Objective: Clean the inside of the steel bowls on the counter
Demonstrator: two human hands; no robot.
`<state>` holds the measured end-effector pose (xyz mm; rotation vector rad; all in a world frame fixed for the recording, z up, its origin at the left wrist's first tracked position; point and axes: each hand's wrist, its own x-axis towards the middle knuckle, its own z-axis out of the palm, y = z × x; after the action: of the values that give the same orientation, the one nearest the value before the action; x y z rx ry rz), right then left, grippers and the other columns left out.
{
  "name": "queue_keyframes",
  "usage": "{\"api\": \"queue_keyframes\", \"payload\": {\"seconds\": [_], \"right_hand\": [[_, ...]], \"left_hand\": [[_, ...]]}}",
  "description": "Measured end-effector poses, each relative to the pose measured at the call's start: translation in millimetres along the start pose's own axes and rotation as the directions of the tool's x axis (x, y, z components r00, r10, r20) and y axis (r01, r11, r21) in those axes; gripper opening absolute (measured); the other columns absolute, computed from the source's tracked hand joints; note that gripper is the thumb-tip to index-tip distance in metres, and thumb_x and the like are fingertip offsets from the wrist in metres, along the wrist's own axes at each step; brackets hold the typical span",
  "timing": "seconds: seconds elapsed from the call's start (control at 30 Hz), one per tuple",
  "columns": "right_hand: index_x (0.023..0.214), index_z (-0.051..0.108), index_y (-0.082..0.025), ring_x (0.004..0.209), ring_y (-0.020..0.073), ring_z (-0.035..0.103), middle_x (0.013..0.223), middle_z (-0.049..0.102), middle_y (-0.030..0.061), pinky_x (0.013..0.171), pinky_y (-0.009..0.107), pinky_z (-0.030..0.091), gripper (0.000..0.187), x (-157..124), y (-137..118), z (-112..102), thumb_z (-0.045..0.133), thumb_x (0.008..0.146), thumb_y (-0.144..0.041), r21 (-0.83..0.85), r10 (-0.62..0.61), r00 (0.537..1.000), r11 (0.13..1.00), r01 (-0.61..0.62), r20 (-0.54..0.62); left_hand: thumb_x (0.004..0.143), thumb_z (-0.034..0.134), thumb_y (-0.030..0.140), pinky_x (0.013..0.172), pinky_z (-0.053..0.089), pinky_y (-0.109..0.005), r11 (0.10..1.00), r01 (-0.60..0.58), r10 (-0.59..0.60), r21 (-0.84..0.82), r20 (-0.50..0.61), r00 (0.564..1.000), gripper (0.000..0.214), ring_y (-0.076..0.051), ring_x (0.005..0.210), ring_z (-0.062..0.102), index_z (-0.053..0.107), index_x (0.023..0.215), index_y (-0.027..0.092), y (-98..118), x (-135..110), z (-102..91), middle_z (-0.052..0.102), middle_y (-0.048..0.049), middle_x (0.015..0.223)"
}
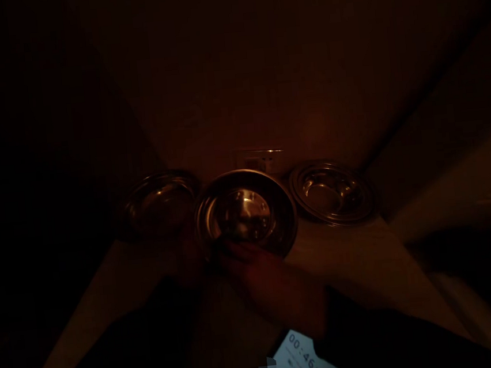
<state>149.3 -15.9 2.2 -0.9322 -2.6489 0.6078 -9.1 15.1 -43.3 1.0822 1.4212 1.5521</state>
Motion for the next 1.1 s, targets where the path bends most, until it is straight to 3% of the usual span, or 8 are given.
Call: {"api": "queue_keyframes", "payload": {"seconds": [0.23,0.37,0.5,0.67,0.73,0.8,0.97,1.1], "right_hand": [[0.14,0.048,-0.019,0.126,0.032,0.051,0.145,0.046,0.017,0.098,0.049,0.05,0.051,-32.7,9.9,-5.7,0.049,0.091,-0.007,-0.312,0.011,0.998,0.95,0.006,0.054],[0.138,0.048,-0.01,0.129,0.0309,0.048,0.143,0.048,0.0192,0.104,0.048,0.045,0.045,-16.9,-0.4,1.8,0.045,0.094,-0.014,-0.218,-0.006,0.999,0.976,0.015,0.038],[0.142,0.04,-0.002,0.138,0.0292,0.035,0.15,0.037,0.0224,0.11,0.045,0.038,0.049,8.5,-11.9,11.1,0.042,0.095,-0.015,-0.115,-0.03,0.998,0.993,0.024,-0.049],[0.146,0.034,-0.003,0.137,0.0319,0.036,0.152,0.033,0.0225,0.108,0.046,0.04,0.055,2.6,-3.9,10.7,0.044,0.091,-0.007,-0.224,-0.089,0.996,0.97,0.094,0.031],[0.145,0.036,-0.006,0.133,0.0327,0.043,0.15,0.037,0.0211,0.105,0.047,0.044,0.057,-10.2,4.2,5.3,0.046,0.089,-0.005,-0.281,-0.109,0.991,0.951,0.127,0.08],[0.145,0.038,-0.011,0.127,0.0325,0.05,0.146,0.044,0.0177,0.098,0.048,0.05,0.059,-23.1,12.7,-0.8,0.047,0.087,-0.003,-0.344,-0.1,0.989,0.929,0.134,0.113],[0.145,0.039,-0.017,0.127,0.0302,0.05,0.147,0.044,0.0136,0.1,0.048,0.049,0.058,-39.7,26.1,-6.9,0.05,0.089,-0.005,-0.452,-0.128,0.986,0.877,0.163,0.106],[0.143,0.04,-0.012,0.125,0.0315,0.051,0.145,0.046,0.0165,0.098,0.047,0.051,0.059,-40.5,26.8,-2.7,0.049,0.086,0.0,-0.506,-0.162,0.983,0.843,0.184,0.088]], "left_hand": [[0.093,0.038,0.033,0.103,0.045,-0.038,0.997,0.016,-0.013,-0.073,0.036,0.999,0.03,-0.021,0.109,0.063,0.063,0.102,0.02,22.6,-6.0,5.5,0.073,-0.0043,0.102],[0.093,0.034,0.025,0.109,0.038,-0.038,0.994,0.11,-0.111,-0.02,-0.028,0.993,0.031,-0.02,0.109,0.063,0.063,0.097,0.017,21.9,-4.4,6.7,0.071,-0.0058,0.107],[0.094,0.035,0.033,0.114,0.032,-0.039,0.988,0.153,-0.154,-0.014,-0.031,0.988,0.032,-0.021,0.123,0.055,0.063,0.104,0.02,9.3,0.1,0.8,0.07,-0.0046,0.112],[0.092,0.042,0.036,0.113,0.032,-0.036,0.997,0.082,-0.081,-0.017,0.012,0.997,0.029,-0.022,0.127,0.051,0.062,0.109,0.023,9.0,1.0,-0.9,0.065,-0.005,0.126],[0.096,0.029,0.037,0.111,0.034,-0.039,0.993,0.105,-0.105,-0.058,-0.006,0.994,0.04,-0.022,0.119,0.057,0.063,0.104,0.018,16.2,0.1,2.0,0.068,-0.0071,0.118],[0.095,0.031,0.034,0.109,0.036,-0.039,0.991,0.115,-0.114,-0.073,0.013,0.993,0.037,-0.022,0.113,0.059,0.063,0.103,0.016,21.3,-0.1,4.5,0.07,-0.0073,0.111],[0.094,0.036,0.034,0.108,0.035,-0.038,0.997,0.029,-0.026,-0.077,0.041,0.999,0.033,-0.021,0.112,0.059,0.062,0.106,0.017,16.1,3.7,5.3,0.068,-0.0059,0.115],[0.095,0.034,0.035,0.107,0.036,-0.037,0.993,-0.007,0.014,-0.118,0.065,0.998,0.035,-0.019,0.113,0.058,0.062,0.109,0.018,13.3,5.1,6.2,0.068,-0.0045,0.116]]}}
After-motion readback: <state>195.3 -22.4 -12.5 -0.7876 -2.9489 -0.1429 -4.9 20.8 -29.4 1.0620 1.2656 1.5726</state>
